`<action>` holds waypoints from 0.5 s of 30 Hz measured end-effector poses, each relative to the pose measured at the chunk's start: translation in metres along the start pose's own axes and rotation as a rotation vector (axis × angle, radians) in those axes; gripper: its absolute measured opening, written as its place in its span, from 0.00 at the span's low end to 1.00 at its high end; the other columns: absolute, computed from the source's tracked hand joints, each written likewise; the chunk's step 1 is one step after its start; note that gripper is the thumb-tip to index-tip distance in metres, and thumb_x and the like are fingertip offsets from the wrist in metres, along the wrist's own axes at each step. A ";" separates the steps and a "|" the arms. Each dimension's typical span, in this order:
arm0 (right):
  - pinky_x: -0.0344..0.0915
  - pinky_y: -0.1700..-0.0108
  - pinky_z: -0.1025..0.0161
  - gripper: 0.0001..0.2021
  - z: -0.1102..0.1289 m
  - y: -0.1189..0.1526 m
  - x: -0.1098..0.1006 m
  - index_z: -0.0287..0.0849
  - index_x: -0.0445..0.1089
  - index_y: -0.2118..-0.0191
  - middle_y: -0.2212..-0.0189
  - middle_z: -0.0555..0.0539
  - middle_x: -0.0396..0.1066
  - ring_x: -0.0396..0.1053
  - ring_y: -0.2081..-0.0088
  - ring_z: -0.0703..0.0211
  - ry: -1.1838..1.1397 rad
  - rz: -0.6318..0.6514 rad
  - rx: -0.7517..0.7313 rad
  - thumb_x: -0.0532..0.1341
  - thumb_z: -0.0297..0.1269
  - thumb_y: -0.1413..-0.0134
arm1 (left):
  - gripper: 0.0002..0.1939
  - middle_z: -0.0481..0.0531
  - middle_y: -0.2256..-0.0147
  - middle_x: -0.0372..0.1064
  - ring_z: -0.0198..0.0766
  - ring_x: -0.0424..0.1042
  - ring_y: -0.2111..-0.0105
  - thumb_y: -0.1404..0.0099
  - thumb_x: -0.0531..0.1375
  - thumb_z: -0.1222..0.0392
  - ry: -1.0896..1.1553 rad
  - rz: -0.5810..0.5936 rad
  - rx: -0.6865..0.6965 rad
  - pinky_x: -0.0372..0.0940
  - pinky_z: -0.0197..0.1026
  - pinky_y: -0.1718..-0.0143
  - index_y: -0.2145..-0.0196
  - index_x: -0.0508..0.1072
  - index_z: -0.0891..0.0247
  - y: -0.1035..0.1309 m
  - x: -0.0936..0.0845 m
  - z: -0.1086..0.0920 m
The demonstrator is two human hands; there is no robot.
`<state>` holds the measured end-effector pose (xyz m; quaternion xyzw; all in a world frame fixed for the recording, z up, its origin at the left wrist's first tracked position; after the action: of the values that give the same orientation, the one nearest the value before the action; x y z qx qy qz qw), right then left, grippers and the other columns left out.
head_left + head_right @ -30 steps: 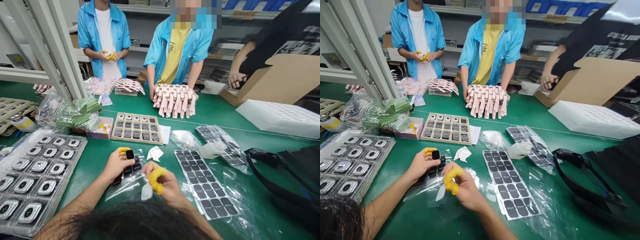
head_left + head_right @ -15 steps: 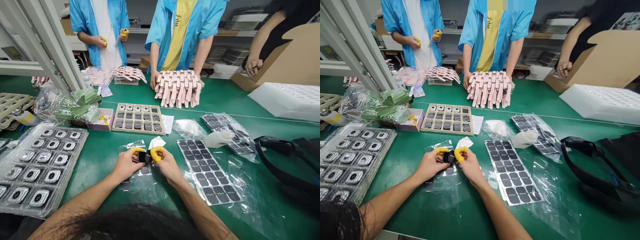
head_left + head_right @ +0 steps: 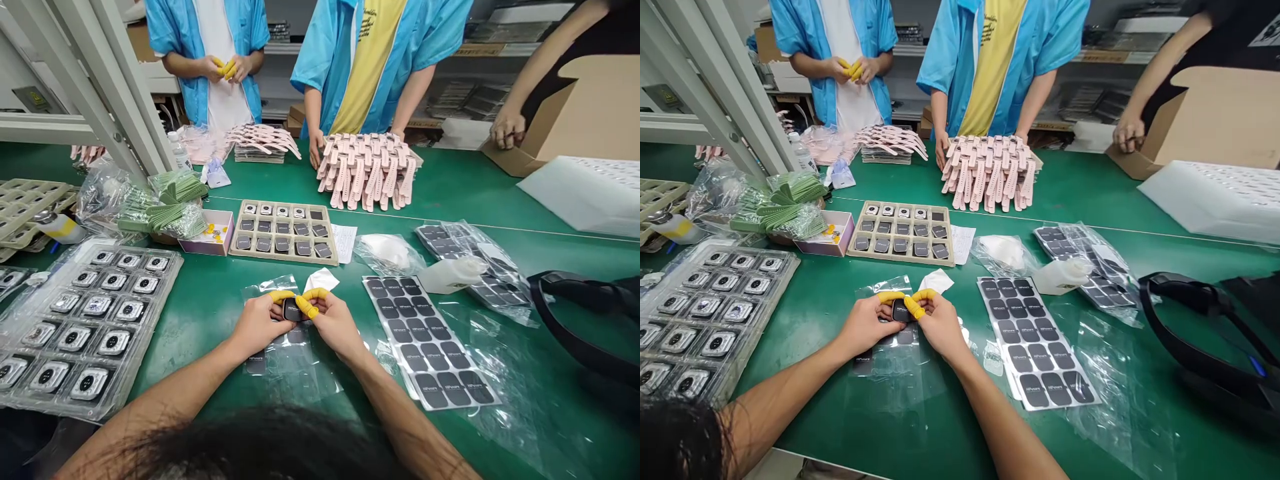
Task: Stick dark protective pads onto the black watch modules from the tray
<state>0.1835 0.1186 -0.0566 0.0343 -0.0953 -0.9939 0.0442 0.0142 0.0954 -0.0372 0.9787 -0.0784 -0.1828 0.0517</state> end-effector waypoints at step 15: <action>0.72 0.59 0.57 0.21 -0.008 -0.003 0.001 0.44 0.78 0.66 0.69 0.48 0.79 0.76 0.65 0.53 0.007 -0.015 0.017 0.78 0.54 0.62 | 0.27 0.47 0.65 0.86 0.44 0.86 0.63 0.45 0.71 0.67 0.010 -0.005 0.010 0.80 0.43 0.55 0.47 0.84 0.59 -0.001 0.001 0.000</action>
<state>0.1833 0.1197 -0.0651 0.0388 -0.1034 -0.9932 0.0366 0.0146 0.0959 -0.0379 0.9800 -0.0768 -0.1776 0.0466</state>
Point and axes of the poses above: each hand's wrist, its own y-axis away from the middle knuckle, its own x-axis out of the palm, z = x × y, the point moved 9 cm from there along -y, towards the middle knuckle
